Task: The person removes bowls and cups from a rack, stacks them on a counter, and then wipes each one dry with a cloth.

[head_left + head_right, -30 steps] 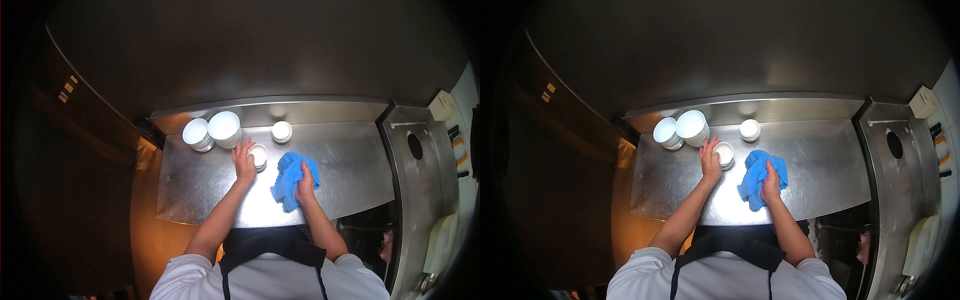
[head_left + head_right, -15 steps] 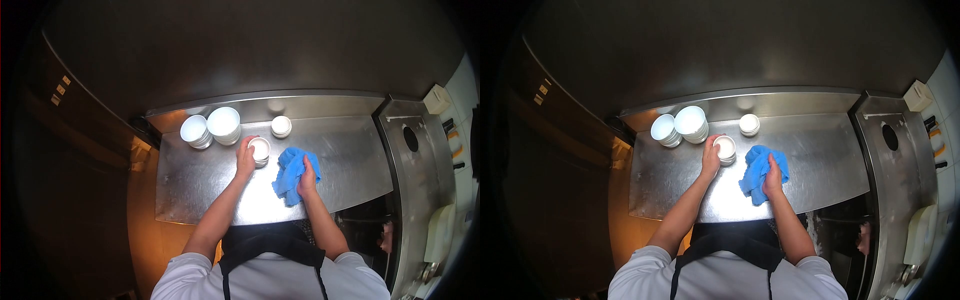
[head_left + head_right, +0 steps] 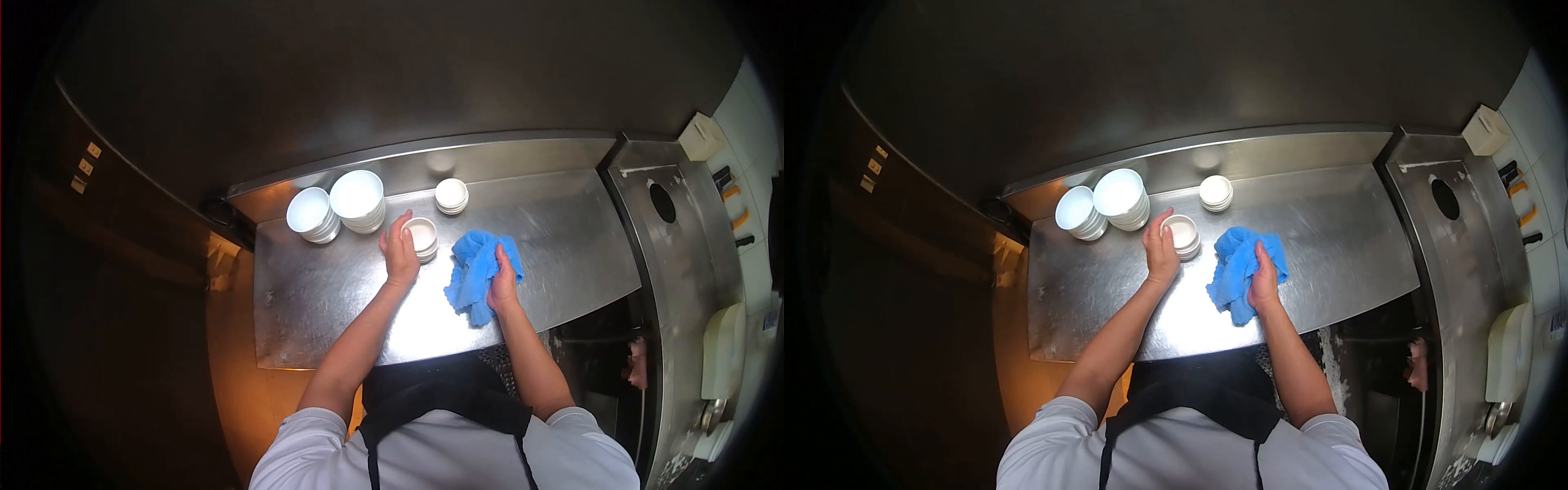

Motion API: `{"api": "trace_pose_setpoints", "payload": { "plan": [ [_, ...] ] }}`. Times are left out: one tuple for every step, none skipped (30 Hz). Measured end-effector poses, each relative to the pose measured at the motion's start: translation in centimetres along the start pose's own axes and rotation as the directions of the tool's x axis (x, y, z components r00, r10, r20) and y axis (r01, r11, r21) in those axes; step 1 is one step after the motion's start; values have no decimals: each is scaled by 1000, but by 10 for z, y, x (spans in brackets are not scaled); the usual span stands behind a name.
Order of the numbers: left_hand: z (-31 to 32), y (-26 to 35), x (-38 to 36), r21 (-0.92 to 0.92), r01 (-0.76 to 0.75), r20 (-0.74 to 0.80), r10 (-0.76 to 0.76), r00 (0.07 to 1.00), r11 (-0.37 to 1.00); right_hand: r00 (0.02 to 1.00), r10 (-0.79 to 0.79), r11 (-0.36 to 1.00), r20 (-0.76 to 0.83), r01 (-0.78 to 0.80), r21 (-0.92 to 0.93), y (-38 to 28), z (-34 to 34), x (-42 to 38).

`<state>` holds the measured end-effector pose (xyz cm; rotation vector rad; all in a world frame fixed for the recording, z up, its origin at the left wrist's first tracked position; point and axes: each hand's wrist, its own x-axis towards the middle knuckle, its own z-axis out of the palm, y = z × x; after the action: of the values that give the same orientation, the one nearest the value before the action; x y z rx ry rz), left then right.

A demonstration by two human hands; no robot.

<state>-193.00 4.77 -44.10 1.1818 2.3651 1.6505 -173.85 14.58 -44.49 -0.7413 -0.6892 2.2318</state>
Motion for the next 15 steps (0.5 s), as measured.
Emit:
{"api": "trace_pose_setpoints", "payload": {
  "plan": [
    [-1,5,2,6,16,-32,-16,999,1000,1000,-2,1000,1,2,12,1,-1,-1],
    [-1,4,7,-40,-6,-60,4,998,999,1000,5,999,-5,-5,38,0,0,-2],
    [-3,3,13,-85,-30,-89,22,996,996,1000,12,998,-11,-11,64,0,0,-3],
    [-5,3,17,-130,-55,-117,40,992,990,1000,18,996,-17,-16,91,-1,1,-5],
    [-8,10,18,-328,9,-83,-38,996,945,999,-2,996,-33,5,92,0,1,-6],
    [-15,24,19,-509,78,-33,-110,993,857,999,-20,995,-48,25,92,0,0,-7],
    [-21,36,19,-665,149,29,-173,984,732,997,-37,995,-62,43,91,2,1,-7],
    [-24,43,16,-734,281,117,-293,949,618,989,-97,990,-113,108,91,4,3,-9],
    [-32,59,12,-831,411,256,-397,881,376,974,-155,982,-163,170,86,6,9,-12],
    [-41,76,6,-860,501,407,-457,791,101,955,-210,970,-211,230,77,9,13,-15],
    [-47,85,0,-819,543,559,-465,686,-185,934,-293,954,-203,300,2,10,18,-22],
    [-47,83,-6,-784,558,618,-426,661,-271,908,-373,928,-188,367,-71,11,25,-29],
    [-46,78,-12,-786,570,615,-396,681,-240,878,-449,892,-167,429,-141,13,31,-38],
    [-42,69,-19,-786,582,615,-367,698,-208,895,-444,851,-41,407,-333,18,32,-48],
    [-41,69,-24,-785,594,615,-336,713,-176,908,-411,766,81,392,-509,21,34,-60]
  ]
}}
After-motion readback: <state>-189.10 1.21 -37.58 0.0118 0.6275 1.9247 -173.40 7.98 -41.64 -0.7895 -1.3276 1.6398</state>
